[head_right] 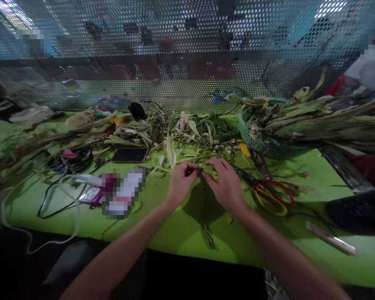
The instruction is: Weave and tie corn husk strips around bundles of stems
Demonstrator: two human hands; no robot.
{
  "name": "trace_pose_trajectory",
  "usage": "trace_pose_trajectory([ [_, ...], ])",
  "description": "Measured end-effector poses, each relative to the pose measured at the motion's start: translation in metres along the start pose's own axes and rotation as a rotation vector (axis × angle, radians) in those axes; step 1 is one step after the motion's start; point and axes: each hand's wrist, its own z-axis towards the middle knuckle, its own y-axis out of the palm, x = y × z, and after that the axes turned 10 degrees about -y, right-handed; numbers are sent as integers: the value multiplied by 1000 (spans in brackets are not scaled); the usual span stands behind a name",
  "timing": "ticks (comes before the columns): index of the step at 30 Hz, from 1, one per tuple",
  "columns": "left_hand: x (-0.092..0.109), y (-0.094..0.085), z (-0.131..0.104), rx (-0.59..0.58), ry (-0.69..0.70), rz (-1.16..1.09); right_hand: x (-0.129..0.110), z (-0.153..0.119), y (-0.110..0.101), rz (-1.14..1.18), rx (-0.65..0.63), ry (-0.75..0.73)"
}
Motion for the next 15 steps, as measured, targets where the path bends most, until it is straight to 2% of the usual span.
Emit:
trace_pose_trajectory([
  [3,-3,2,-1,-21,52,68,0,-1,0,54,59,-61],
  [6,-6,4,0,-40,74,94,3,-1,3,131,64,11],
  [11,-3,1,3,-68,-34,12,10,1,8,283,90,157],
  [15,1,-1,2,-53,-63,11,17,0,13,300,62,167],
])
